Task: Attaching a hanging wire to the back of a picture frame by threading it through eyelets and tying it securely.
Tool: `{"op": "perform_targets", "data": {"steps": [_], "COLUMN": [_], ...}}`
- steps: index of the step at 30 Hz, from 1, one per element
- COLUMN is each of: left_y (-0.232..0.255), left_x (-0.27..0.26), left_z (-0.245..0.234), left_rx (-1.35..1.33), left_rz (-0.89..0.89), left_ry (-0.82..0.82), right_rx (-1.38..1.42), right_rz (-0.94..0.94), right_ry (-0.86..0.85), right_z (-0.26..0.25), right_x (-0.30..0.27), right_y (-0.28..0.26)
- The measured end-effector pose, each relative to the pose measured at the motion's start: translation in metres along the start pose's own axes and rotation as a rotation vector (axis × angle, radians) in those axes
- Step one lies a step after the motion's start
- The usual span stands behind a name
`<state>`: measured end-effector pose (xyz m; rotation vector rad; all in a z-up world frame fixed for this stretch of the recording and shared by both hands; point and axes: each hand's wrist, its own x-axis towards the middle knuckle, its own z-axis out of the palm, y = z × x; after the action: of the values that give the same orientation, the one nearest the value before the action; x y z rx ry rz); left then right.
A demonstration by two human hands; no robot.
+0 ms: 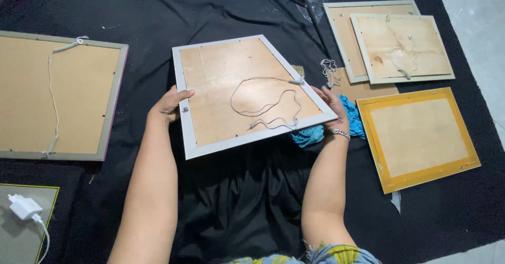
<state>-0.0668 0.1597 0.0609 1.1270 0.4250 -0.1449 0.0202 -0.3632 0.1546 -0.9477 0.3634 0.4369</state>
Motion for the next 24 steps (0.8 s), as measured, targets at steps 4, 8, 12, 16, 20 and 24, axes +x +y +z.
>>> {"op": "perform_targets", "data": {"steps": [4, 8, 12, 16, 20, 24], "left_y": [0.025, 0.024, 0.029, 0.04, 0.048, 0.053], "left_x": [-0.018, -0.019, -0.025, -0.026, -0.038, -0.059], "left_z": [0.019, 0.018, 0.025, 0.026, 0.023, 0.01], "left_rx": [0.075, 0.069, -0.02, -0.085, -0.195, -0.305], "left_rz": [-0.041, -0.067, -0.049, -0.043, -0.017, 0.011], "left_ry": [-0.028, 0.012, 0.057, 0.082, 0.135, 0.2], "right_rx": [-0.099, -0.05, -0.025, -0.003, 0.016, 0.034], "right_rz": [-0.026, 0.035, 0.032, 0.027, 0.023, 0.03], "right_ry": [0.0, 0.055, 0.039, 0.037, 0.014, -0.014], "right_z": [-0.001, -0.005, -0.011, -0.007, -0.005, -0.013], "right_x": [0.008, 0.02, 0.04, 0.065, 0.077, 0.083], "right_y": [0.0, 0.01, 0.016, 0.021, 0.035, 0.047]}}
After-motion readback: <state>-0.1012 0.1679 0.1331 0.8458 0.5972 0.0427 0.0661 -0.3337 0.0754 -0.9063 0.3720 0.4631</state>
